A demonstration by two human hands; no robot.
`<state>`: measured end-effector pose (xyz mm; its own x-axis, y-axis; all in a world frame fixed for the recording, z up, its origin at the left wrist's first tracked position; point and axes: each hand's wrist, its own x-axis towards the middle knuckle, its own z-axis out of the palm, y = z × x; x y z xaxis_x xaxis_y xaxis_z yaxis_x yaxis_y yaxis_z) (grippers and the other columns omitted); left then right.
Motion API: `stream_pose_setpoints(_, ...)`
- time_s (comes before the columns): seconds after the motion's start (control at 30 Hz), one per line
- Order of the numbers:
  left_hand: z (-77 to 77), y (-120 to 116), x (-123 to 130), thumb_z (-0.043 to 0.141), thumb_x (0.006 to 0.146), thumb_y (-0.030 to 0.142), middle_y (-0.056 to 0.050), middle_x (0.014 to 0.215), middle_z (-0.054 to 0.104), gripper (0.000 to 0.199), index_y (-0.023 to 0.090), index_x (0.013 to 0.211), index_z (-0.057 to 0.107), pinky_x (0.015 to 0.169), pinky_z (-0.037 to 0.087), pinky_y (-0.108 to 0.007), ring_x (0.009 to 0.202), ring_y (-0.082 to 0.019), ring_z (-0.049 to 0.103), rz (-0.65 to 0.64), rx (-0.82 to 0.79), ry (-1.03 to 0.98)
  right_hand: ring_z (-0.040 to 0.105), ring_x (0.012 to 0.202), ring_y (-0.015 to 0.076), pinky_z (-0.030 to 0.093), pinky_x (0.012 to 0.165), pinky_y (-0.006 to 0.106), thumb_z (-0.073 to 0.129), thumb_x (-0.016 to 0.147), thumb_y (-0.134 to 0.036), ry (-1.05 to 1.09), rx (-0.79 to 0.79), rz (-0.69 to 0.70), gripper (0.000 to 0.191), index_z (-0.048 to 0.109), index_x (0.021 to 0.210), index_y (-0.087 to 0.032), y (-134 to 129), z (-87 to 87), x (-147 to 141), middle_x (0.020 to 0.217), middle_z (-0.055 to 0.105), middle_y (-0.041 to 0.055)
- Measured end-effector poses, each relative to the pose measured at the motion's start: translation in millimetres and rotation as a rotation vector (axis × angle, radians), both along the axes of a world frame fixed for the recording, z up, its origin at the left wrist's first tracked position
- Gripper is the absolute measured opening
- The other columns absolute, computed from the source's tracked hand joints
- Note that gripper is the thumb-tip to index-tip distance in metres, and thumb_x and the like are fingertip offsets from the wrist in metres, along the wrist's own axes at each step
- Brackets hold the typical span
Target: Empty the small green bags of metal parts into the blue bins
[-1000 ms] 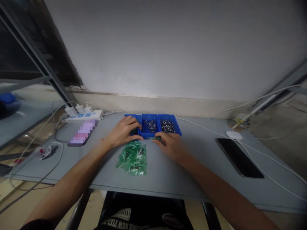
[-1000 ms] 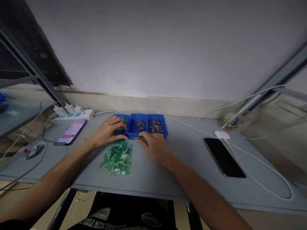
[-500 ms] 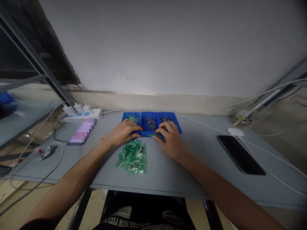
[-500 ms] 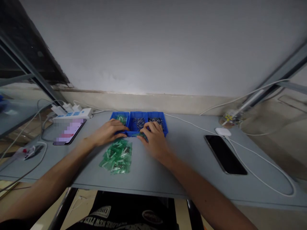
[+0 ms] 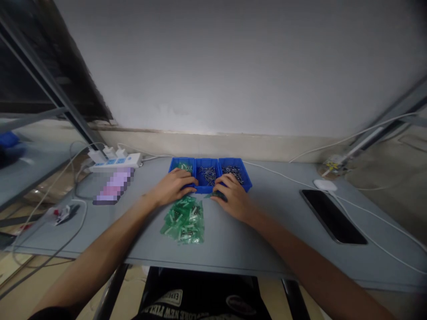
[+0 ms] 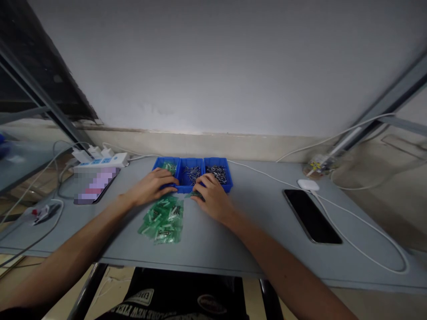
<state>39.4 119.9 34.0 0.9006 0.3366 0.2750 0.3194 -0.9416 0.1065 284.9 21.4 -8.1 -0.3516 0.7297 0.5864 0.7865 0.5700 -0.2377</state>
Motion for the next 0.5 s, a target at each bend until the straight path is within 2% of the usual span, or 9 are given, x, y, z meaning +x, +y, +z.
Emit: stream_pose_setpoints(0.5,-1.0,0.3,-0.3,0.051,0.101,0.036,-0.004,0.098,0.067,0.024,0.021,0.11,0.068,0.094,0.039,-0.037,0.097,-0.02,0.06,-0.021,0.014,-0.041,0.05,0.109,0.0266,0.047,0.099,0.047,0.074,0.087,-0.023,-0.001,0.025,0.007,0.012,0.065,0.094,-0.019,0.7,0.9,0.1,0.103,0.062,0.0079)
